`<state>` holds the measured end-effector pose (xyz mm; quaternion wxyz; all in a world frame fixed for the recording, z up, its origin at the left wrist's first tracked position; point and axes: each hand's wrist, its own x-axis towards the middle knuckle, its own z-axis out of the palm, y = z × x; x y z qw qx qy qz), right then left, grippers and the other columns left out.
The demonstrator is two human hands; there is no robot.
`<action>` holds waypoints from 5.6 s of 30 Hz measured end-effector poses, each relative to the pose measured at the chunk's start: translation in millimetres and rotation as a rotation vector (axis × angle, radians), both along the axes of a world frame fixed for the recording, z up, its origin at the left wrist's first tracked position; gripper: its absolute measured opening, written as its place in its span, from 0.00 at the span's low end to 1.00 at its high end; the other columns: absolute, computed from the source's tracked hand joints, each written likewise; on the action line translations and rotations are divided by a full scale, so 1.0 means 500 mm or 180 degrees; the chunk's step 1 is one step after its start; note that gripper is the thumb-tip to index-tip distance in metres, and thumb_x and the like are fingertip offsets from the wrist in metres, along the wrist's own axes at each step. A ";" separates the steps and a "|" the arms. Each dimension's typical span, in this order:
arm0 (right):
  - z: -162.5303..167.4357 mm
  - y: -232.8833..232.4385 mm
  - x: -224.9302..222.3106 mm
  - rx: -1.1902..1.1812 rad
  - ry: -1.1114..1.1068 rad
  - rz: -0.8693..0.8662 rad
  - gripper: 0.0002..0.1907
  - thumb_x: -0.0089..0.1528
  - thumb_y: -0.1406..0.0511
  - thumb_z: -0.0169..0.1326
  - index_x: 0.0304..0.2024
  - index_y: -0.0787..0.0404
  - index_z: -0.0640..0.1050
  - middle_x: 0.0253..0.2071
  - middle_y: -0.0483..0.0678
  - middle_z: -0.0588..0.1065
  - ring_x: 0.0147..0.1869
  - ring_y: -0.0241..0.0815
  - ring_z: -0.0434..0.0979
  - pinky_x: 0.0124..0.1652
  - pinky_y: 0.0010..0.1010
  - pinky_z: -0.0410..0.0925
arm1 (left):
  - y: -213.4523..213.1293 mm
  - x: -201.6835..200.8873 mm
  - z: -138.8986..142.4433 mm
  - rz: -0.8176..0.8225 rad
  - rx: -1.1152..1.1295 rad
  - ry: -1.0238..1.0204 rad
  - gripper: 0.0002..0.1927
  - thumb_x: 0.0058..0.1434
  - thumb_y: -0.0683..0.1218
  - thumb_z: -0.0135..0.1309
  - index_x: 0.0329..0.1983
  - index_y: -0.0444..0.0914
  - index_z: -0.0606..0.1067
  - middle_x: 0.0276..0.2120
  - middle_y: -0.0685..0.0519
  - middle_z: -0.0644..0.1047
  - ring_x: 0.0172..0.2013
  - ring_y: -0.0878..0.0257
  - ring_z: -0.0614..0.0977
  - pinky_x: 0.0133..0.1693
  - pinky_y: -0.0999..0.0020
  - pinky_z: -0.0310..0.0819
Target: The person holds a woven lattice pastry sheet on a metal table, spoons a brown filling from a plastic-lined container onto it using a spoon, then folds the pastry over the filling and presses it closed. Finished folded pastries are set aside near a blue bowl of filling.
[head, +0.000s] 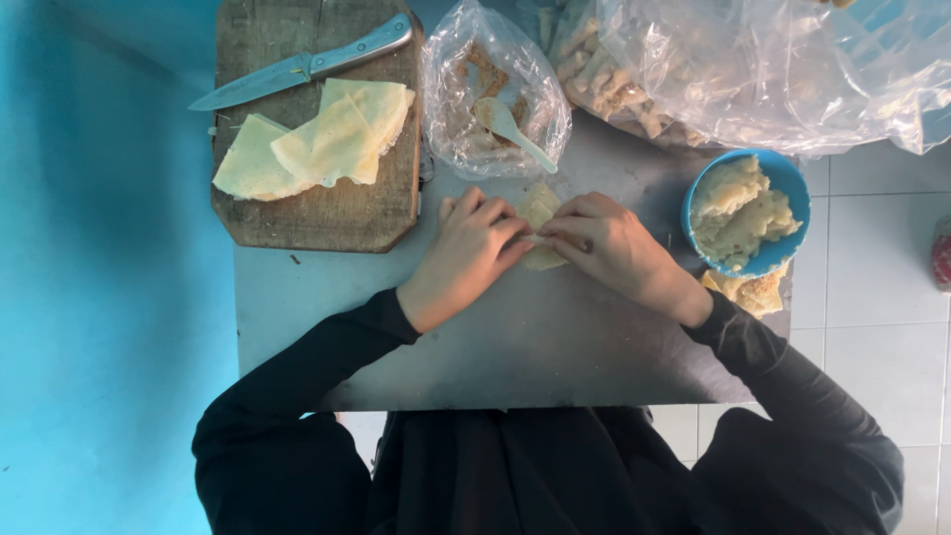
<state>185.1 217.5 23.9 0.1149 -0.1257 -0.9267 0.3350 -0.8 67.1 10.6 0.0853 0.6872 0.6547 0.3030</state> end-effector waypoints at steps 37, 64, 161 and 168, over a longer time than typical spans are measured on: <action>0.026 -0.033 0.004 0.1042 0.0548 -0.0015 0.18 0.58 0.71 0.61 0.51 0.66 0.79 0.47 0.52 0.76 0.47 0.51 0.76 0.48 0.39 0.72 | 0.013 0.012 -0.005 0.0037 0.0287 0.0918 0.06 0.66 0.46 0.59 0.43 0.41 0.76 0.41 0.57 0.75 0.47 0.60 0.72 0.47 0.62 0.60; 0.023 -0.011 -0.025 0.1058 0.0432 -0.0347 0.13 0.61 0.67 0.62 0.49 0.63 0.81 0.49 0.51 0.74 0.53 0.53 0.72 0.52 0.41 0.70 | -0.036 0.003 -0.004 0.0198 0.0506 0.0672 0.14 0.65 0.48 0.61 0.51 0.38 0.76 0.46 0.54 0.76 0.44 0.59 0.76 0.46 0.63 0.63; 0.046 0.028 -0.144 0.1373 -0.0343 -0.0911 0.12 0.62 0.67 0.53 0.48 0.60 0.79 0.30 0.54 0.78 0.29 0.58 0.79 0.27 0.47 0.70 | -0.032 -0.007 0.011 0.0026 -0.0107 -0.1131 0.15 0.60 0.43 0.57 0.51 0.45 0.77 0.37 0.61 0.81 0.43 0.63 0.76 0.47 0.64 0.58; 0.034 0.062 -0.146 0.0394 0.0115 -0.1254 0.12 0.65 0.66 0.50 0.45 0.62 0.83 0.29 0.61 0.78 0.31 0.61 0.80 0.33 0.46 0.72 | -0.031 -0.008 0.008 -0.0020 -0.0078 -0.1057 0.12 0.60 0.42 0.57 0.47 0.45 0.80 0.37 0.61 0.82 0.41 0.62 0.75 0.48 0.64 0.58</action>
